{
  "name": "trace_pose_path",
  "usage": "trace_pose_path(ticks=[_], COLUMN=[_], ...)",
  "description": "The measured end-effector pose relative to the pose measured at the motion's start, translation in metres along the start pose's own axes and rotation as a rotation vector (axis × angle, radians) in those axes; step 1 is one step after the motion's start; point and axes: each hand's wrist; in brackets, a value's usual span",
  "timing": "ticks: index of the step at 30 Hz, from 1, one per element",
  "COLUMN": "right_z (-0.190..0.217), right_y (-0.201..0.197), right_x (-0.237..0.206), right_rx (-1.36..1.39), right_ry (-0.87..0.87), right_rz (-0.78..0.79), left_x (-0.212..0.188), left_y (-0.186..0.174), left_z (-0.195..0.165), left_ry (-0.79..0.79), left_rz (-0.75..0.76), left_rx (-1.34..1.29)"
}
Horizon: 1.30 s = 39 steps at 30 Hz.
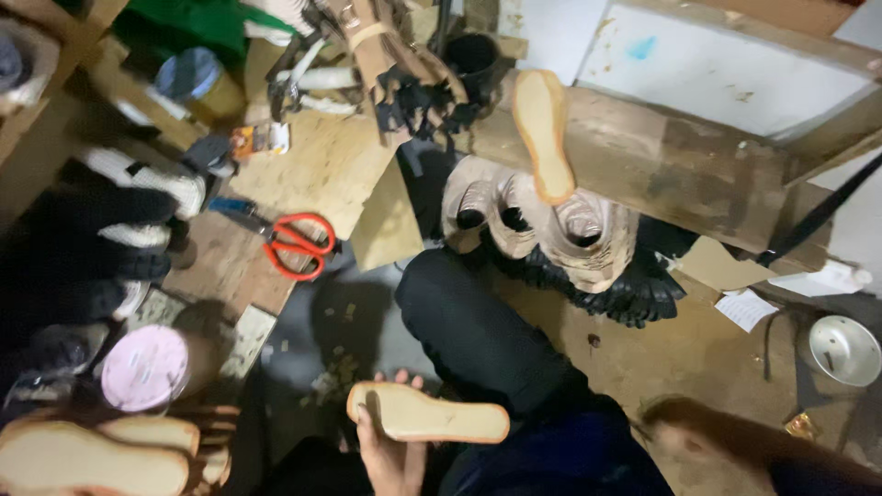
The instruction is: The person sits on the floor of a shoe workshop and works through a stack of foam insoles, picking up pairs, aligning them edge to edge, and placing matched pairs onto a growing pile on the workbench. They occasionally set finished pairs aside and reach back into the stack for the next pair.
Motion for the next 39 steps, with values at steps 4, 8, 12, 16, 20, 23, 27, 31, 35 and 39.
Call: trace_pose_path(ticks=[4,8,12,16,20,23,27,31,35,39], right_z=[-0.009,0.036,0.104,0.135,0.119,0.078,0.017,-0.014,-0.013,0.02], right_y=[0.001,-0.05,-0.084,-0.078,-0.068,-0.084,-0.136,-0.181,-0.195,-0.207], right_x=[-0.009,0.006,0.003,-0.018,-0.029,-0.028,-0.025,-0.026,-0.029,-0.032], right_rx=[-0.057,0.184,0.827,0.842,1.015,1.289,1.385,1.498,0.994,0.397], right_ry=[0.166,0.11,-0.407,-0.789,-0.745,-0.634,-0.37,-0.457,-0.231,-0.288], right_rz=[0.097,-0.34,-0.301,-0.225,-0.317,-0.716,-1.127,-1.235,-1.344,-1.538], left_x=[0.018,0.033,0.029,0.016,0.001,-0.007,-0.011,-0.016,-0.019,-0.018], left_y=[0.01,0.033,0.053,0.06,0.043,0.02,0.005,0.015,0.018,0.015], left_z=[-0.002,0.003,-0.001,-0.002,0.007,0.016,0.033,0.048,0.051,0.047], left_ry=[0.031,0.031,0.025,0.072,0.073,-0.008,-0.159,-0.2,-0.218,-0.149], left_rz=[0.058,0.196,0.315,0.322,0.283,0.191,-0.049,-0.018,-0.078,-0.04], left_rx=[-0.116,-0.198,-0.221,-0.204,-0.099,0.073,0.319,0.332,0.375,0.284])
Point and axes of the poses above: each hand's wrist, its own x-axis towards the middle knuckle, its own y-axis out of the palm, z = x × y, and after that the axes turned 10 degrees about y, right-handed
